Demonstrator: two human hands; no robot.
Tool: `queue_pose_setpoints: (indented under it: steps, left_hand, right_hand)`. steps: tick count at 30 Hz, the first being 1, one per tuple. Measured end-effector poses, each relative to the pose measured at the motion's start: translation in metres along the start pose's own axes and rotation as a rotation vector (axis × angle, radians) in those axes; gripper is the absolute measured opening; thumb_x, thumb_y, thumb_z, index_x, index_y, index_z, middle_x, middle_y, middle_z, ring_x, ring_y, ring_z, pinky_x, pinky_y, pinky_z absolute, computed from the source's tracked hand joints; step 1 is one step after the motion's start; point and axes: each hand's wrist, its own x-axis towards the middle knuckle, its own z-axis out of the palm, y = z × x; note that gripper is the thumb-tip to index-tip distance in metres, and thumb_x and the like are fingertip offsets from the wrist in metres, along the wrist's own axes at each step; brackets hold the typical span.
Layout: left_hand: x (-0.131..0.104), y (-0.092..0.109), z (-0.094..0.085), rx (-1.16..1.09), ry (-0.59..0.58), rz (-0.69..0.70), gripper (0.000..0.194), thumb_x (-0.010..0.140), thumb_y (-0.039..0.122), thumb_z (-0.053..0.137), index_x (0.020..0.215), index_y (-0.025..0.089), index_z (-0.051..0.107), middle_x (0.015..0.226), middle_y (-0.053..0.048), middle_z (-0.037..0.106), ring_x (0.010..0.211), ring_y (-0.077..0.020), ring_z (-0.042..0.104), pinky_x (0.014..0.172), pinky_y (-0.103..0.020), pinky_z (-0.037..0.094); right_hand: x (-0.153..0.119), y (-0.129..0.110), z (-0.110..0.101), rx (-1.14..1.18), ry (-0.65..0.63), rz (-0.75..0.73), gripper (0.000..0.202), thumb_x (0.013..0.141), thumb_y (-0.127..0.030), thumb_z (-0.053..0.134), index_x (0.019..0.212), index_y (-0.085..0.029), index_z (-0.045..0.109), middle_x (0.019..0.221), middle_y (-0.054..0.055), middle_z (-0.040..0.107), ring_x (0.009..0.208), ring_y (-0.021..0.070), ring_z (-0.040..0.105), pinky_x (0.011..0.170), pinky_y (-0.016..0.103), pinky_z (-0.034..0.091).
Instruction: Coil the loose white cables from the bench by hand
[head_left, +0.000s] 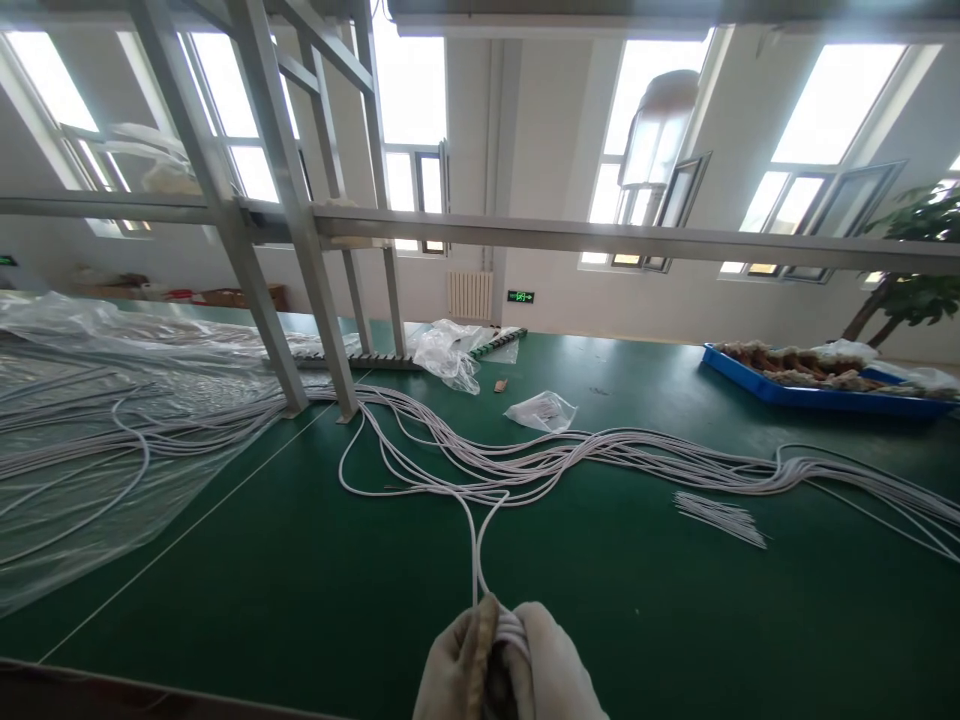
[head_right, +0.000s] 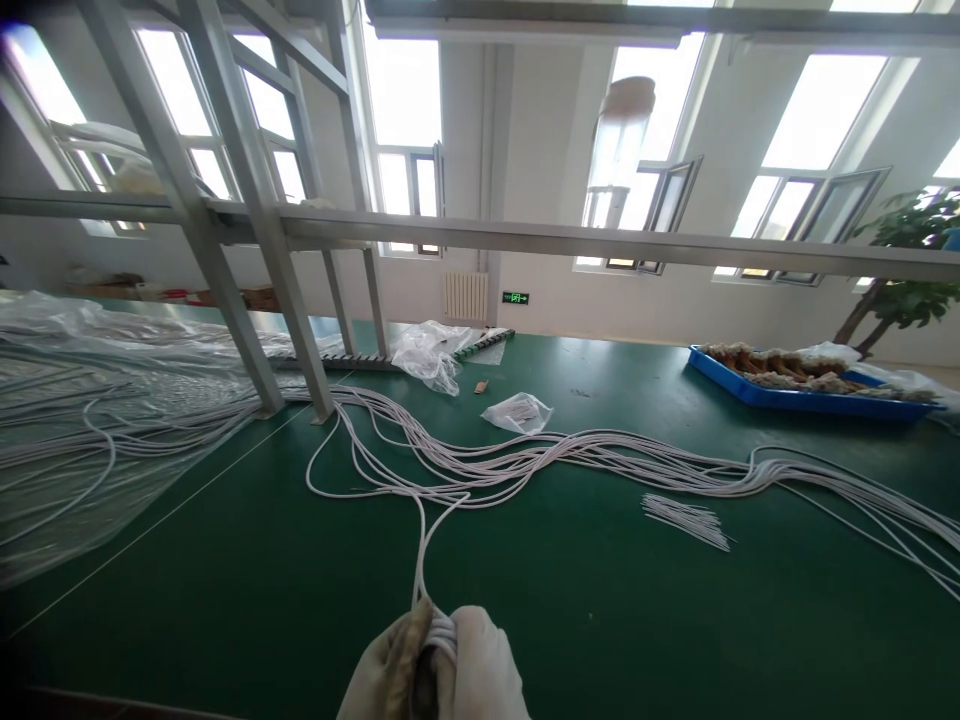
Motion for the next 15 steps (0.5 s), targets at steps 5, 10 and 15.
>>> queue_pose_setpoints:
  steps: [5,10,15]
  left_hand:
    - [0.001,0.001,0.015,0.201,0.137,0.058,0.066,0.068,0.07,0.078,0.113,0.022,0.073,0.103,-0.013,0.074,0.117,-0.0433,0.06,0.108,-0.055,0.039]
    - [0.001,0.004,0.02,-0.066,-0.03,-0.046,0.058,0.063,0.055,0.091,0.103,0.018,0.073,0.1,-0.01,0.073,0.101,-0.0339,0.066,0.093,-0.045,0.052]
    - [0.004,0.008,0.022,-0.245,-0.09,-0.024,0.036,0.065,0.041,0.094,0.085,0.016,0.077,0.073,0.0,0.067,0.07,-0.0161,0.061,0.07,-0.028,0.05]
  right_hand:
    - [0.016,0.019,0.007,0.013,0.011,0.117,0.014,0.085,-0.038,0.07,0.082,-0.027,0.062,0.084,0.01,0.07,0.078,0.0318,0.067,0.072,0.049,0.054]
    - [0.014,0.024,0.009,0.033,0.017,0.144,0.015,0.089,-0.042,0.062,0.092,-0.028,0.064,0.089,0.01,0.068,0.083,0.0328,0.067,0.073,0.05,0.052]
    - [0.013,0.032,0.001,0.319,-0.115,-0.043,0.034,0.094,-0.055,0.049,0.096,-0.023,0.06,0.087,0.007,0.067,0.082,0.0263,0.067,0.076,0.041,0.053]
